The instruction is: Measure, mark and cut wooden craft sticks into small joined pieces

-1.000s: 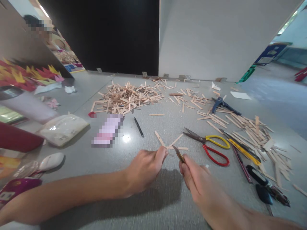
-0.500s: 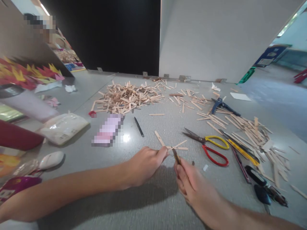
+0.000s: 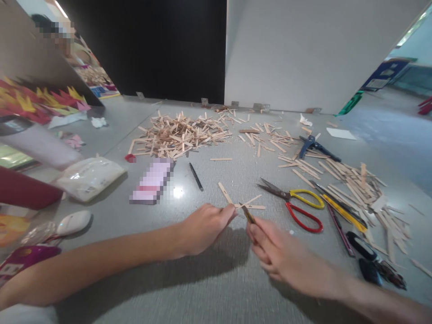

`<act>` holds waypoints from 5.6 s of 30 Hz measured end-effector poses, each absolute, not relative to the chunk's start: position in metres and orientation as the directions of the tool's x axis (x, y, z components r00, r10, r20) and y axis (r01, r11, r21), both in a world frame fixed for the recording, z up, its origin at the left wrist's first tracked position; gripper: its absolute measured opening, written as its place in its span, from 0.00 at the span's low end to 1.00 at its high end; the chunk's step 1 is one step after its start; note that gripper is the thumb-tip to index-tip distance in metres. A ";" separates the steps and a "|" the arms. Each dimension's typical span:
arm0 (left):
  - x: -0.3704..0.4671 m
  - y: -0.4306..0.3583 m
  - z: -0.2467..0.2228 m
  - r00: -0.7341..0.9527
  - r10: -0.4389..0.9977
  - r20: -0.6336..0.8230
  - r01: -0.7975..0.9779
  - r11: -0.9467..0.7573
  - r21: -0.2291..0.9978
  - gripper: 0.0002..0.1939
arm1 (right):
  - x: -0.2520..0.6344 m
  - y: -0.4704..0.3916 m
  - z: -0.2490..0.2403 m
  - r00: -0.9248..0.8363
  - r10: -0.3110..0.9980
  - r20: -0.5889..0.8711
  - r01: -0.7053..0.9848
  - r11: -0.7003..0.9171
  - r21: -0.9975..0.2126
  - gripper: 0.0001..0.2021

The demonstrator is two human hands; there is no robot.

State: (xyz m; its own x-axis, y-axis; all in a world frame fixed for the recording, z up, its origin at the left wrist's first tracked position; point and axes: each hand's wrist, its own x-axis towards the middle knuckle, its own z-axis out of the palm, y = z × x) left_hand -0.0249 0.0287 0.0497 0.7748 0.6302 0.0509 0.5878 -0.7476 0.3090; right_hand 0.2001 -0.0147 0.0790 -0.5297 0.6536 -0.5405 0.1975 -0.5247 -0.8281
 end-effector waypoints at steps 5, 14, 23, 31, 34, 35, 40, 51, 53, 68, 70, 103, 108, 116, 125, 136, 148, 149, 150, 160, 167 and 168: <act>-0.026 0.023 0.050 0.793 0.594 0.136 0.551 -0.794 0.255 0.15 | 0.199 -0.014 0.094 -0.510 0.653 -0.560 0.211 -0.537 -0.817 0.25; -0.028 0.023 0.053 0.793 0.574 0.205 0.526 -0.814 0.246 0.12 | 0.205 -0.016 0.090 -0.586 0.643 -0.493 0.195 -0.479 -0.856 0.24; -0.028 0.022 0.058 0.785 0.601 0.150 0.534 -0.779 0.329 0.12 | 0.178 -0.031 0.078 -0.415 0.781 -0.466 0.065 -0.486 -0.872 0.21; -0.029 0.028 0.060 0.761 0.639 0.107 0.567 -0.737 0.368 0.15 | 0.203 -0.006 0.098 -0.583 0.617 -0.529 0.170 -0.544 -0.822 0.20; -0.027 0.029 0.061 0.756 0.652 0.056 0.578 -0.706 0.408 0.13 | 0.193 -0.014 0.088 -0.537 0.649 -0.539 0.153 -0.554 -0.819 0.19; -0.027 0.029 0.061 0.754 0.655 0.054 0.577 -0.699 0.423 0.12 | 0.188 -0.017 0.085 -0.523 0.651 -0.550 0.145 -0.568 -0.810 0.18; -0.024 0.028 0.062 0.749 0.661 0.035 0.559 -0.660 0.502 0.11 | 0.181 -0.021 0.081 -0.453 0.710 -0.539 0.091 -0.565 -0.820 0.19; -0.027 0.042 0.078 0.613 0.788 -0.061 0.409 -0.250 0.878 0.33 | 0.201 -0.001 0.088 -0.442 0.796 -0.413 0.537 -0.134 -0.833 0.20; -0.026 0.041 0.078 0.633 0.764 -0.125 0.300 -0.093 0.950 0.34 | 0.202 -0.001 0.090 -0.495 0.772 -0.398 0.591 -0.037 -0.806 0.19; -0.016 0.019 0.080 0.691 0.699 -0.185 0.171 0.090 0.981 0.28 | 0.220 0.012 0.103 -0.641 0.676 -0.363 0.597 0.142 -0.790 0.19; -0.015 0.017 0.081 0.687 0.706 -0.171 0.154 0.089 0.984 0.28 | 0.223 0.016 0.107 -0.666 0.647 -0.371 0.598 0.166 -0.784 0.18; -0.034 0.017 0.095 0.783 0.276 0.558 0.546 -0.735 -0.402 0.48 | 0.267 0.042 0.115 -0.396 0.890 -0.228 0.803 0.214 -0.557 0.23; -0.036 0.020 0.085 0.760 0.347 0.550 0.492 -0.860 -0.137 0.47 | 0.262 0.039 0.114 -0.433 0.890 -0.142 0.766 0.280 -0.579 0.22; -0.019 0.008 0.078 0.887 0.460 -0.027 -0.169 0.380 0.909 0.60 | 0.230 0.005 0.105 -0.294 0.950 0.108 0.430 0.233 -0.872 0.14; -0.016 0.018 0.079 0.945 0.322 -0.055 -0.184 0.665 0.724 0.57 | 0.224 0.003 0.094 -0.473 0.877 0.084 0.332 0.266 -0.905 0.17; -0.021 0.004 0.090 0.582 0.813 -0.024 0.051 -0.007 0.999 0.40 | 0.218 -0.008 0.111 -0.242 0.951 0.191 0.356 0.270 -0.895 0.16; -0.012 0.009 0.099 0.577 0.811 -0.096 -0.174 0.237 0.956 0.27 | 0.211 -0.018 0.110 -0.295 0.954 0.044 0.330 0.145 -0.933 0.13; -0.012 0.010 0.099 0.561 0.822 -0.103 -0.180 0.243 0.953 0.26 | 0.212 -0.018 0.111 -0.280 0.958 0.059 0.362 0.163 -0.918 0.12; -0.013 0.011 0.099 0.544 0.831 -0.115 -0.183 0.251 0.951 0.26 | 0.214 -0.018 0.112 -0.260 0.962 0.082 0.409 0.187 -0.893 0.12; -0.015 0.018 0.100 0.479 0.872 -0.101 -0.094 0.165 0.982 0.20 | 0.227 -0.019 0.110 -0.498 0.795 0.345 0.656 0.606 -0.450 0.17; -0.014 0.020 0.102 0.496 0.857 -0.138 -0.028 0.174 0.984 0.19 | 0.230 -0.024 0.097 -0.539 0.784 0.307 0.689 0.620 -0.375 0.23; -0.014 0.020 0.101 0.501 0.854 -0.139 -0.029 0.177 0.984 0.19 | 0.230 -0.024 0.097 -0.540 0.783 0.310 0.686 0.622 -0.378 0.24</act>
